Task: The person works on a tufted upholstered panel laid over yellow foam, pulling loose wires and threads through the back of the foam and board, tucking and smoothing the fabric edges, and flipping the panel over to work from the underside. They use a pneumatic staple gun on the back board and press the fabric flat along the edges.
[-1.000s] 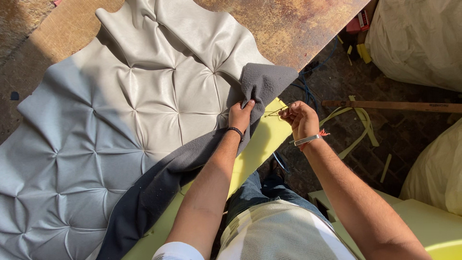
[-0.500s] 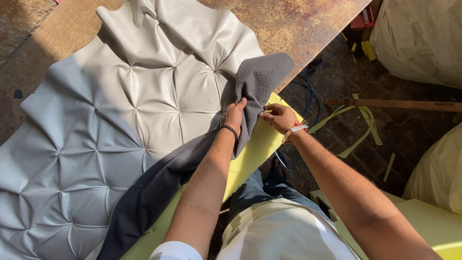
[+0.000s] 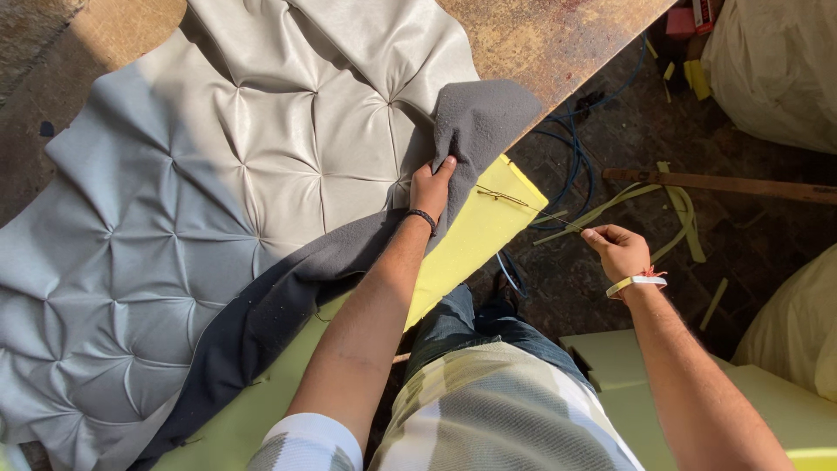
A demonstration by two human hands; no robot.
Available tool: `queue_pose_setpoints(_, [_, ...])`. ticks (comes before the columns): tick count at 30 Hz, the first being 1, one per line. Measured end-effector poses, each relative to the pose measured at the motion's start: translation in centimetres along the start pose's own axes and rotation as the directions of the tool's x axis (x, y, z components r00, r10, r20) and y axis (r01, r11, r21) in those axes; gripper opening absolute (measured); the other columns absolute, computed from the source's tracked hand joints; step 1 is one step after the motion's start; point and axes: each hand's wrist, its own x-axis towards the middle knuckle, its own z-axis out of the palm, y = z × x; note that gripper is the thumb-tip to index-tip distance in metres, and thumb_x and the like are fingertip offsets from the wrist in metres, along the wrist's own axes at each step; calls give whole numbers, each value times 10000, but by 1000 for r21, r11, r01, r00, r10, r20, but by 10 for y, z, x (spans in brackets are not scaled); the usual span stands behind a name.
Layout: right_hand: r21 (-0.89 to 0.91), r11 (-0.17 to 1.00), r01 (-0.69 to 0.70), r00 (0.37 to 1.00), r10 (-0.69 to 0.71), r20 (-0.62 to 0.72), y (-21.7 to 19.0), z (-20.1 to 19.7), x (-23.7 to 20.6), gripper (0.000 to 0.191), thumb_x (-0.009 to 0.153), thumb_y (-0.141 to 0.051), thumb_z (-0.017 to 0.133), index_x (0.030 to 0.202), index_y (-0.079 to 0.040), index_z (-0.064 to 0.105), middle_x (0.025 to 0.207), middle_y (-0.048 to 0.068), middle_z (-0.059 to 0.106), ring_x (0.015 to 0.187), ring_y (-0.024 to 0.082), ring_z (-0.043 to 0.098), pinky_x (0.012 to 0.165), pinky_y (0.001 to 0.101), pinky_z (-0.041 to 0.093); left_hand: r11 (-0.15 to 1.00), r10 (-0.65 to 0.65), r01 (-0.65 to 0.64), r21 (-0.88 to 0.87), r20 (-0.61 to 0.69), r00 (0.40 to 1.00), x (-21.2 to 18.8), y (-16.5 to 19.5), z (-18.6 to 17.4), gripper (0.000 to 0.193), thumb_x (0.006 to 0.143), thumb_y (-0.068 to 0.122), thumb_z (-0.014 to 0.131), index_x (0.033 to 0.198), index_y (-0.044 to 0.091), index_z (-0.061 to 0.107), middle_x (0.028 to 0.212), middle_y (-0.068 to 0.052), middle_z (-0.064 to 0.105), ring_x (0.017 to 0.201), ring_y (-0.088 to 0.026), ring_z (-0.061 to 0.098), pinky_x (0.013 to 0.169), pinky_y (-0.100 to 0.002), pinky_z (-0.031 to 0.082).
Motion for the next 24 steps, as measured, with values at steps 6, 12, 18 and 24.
queue_pose_setpoints(6, [153,987,44,993,-59,98,19,-4,6,186,919,-245,782,955,-63,791,814,-16,724,747,77,602,695,280,479,638,748,-563,526,-247,617,-79,33,24,389,913,204,696,1222,-3,581,1210,-191,612,1127,-392,611,978,-466,479])
queue_pose_setpoints(12, [659,718,-223,636,-405,657,35,-12,14,120,959,-107,727,922,5,748,834,61,730,666,93,562,725,341,543,606,435,-703,372,585,684,-139,28,78,171,934,211,684,1084,132,711,1097,-69,696,1025,-279,671,861,-417,528])
queue_pose_setpoints(18, [703,700,-127,896,-223,384,26,18,77,194,935,-146,670,1089,-45,729,936,66,757,681,119,556,643,313,460,902,240,-328,282,304,922,-137,15,87,179,986,220,645,919,89,747,850,-17,759,798,-188,741,725,-321,576])
queue_pose_setpoints(24, [208,792,574,742,-610,278,-16,111,124,312,957,-173,675,1214,5,670,1048,78,732,906,224,684,776,342,538,966,212,-244,90,267,940,-137,20,81,223,1025,183,612,905,35,728,814,-29,748,770,-115,718,723,-272,578])
